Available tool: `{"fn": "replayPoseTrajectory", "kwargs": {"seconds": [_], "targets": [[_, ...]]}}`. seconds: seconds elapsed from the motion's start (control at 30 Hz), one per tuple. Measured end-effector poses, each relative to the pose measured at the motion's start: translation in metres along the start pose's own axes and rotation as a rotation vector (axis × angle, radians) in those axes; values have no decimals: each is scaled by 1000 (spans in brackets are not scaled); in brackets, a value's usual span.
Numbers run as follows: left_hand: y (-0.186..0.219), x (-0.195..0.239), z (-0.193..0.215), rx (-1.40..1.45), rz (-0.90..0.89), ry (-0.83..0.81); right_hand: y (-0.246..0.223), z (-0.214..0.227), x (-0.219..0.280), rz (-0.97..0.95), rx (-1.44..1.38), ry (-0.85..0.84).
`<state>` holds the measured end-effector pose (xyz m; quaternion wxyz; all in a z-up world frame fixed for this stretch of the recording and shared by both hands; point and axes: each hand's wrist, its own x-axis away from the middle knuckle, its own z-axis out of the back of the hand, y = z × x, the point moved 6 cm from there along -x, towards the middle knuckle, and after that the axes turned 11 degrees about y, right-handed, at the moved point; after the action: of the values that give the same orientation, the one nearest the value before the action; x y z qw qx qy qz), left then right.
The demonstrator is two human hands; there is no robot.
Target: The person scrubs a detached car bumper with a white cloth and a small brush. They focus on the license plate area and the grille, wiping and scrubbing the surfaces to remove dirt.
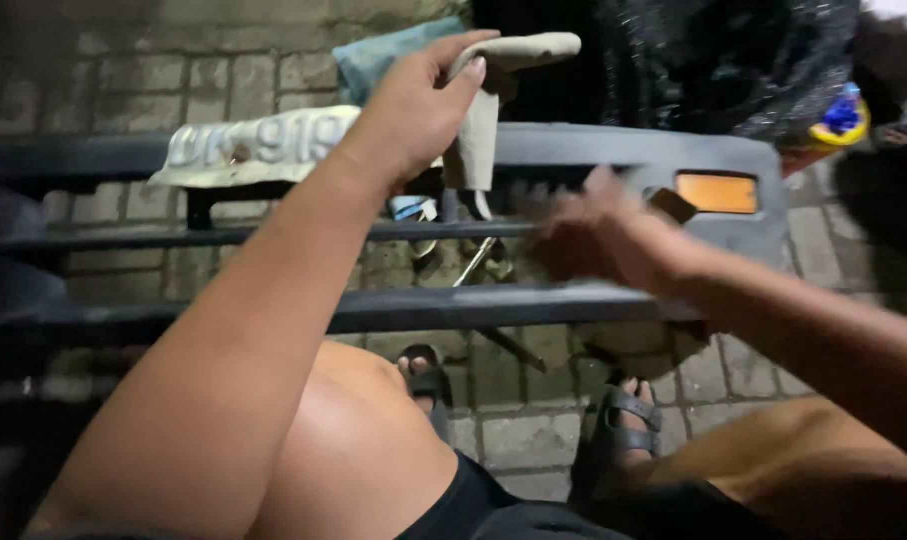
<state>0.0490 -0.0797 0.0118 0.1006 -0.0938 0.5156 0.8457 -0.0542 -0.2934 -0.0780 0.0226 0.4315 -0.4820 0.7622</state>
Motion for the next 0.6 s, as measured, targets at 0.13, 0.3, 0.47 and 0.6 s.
{"fn": "replayPoseTrajectory", "kwargs": {"seconds": [0.13, 0.3, 0.47, 0.6], "targets": [[29, 8, -63, 493, 307, 85, -52, 87, 35, 694, -769, 365], [94, 50, -138, 838, 557, -91, -47, 95, -3, 920, -1164, 566], [72, 32, -132, 910, 336, 135, -47, 39, 5, 882, -963, 430], [39, 7, -116, 1075, 423, 74, -81, -2, 67, 1099, -495, 442]]}}
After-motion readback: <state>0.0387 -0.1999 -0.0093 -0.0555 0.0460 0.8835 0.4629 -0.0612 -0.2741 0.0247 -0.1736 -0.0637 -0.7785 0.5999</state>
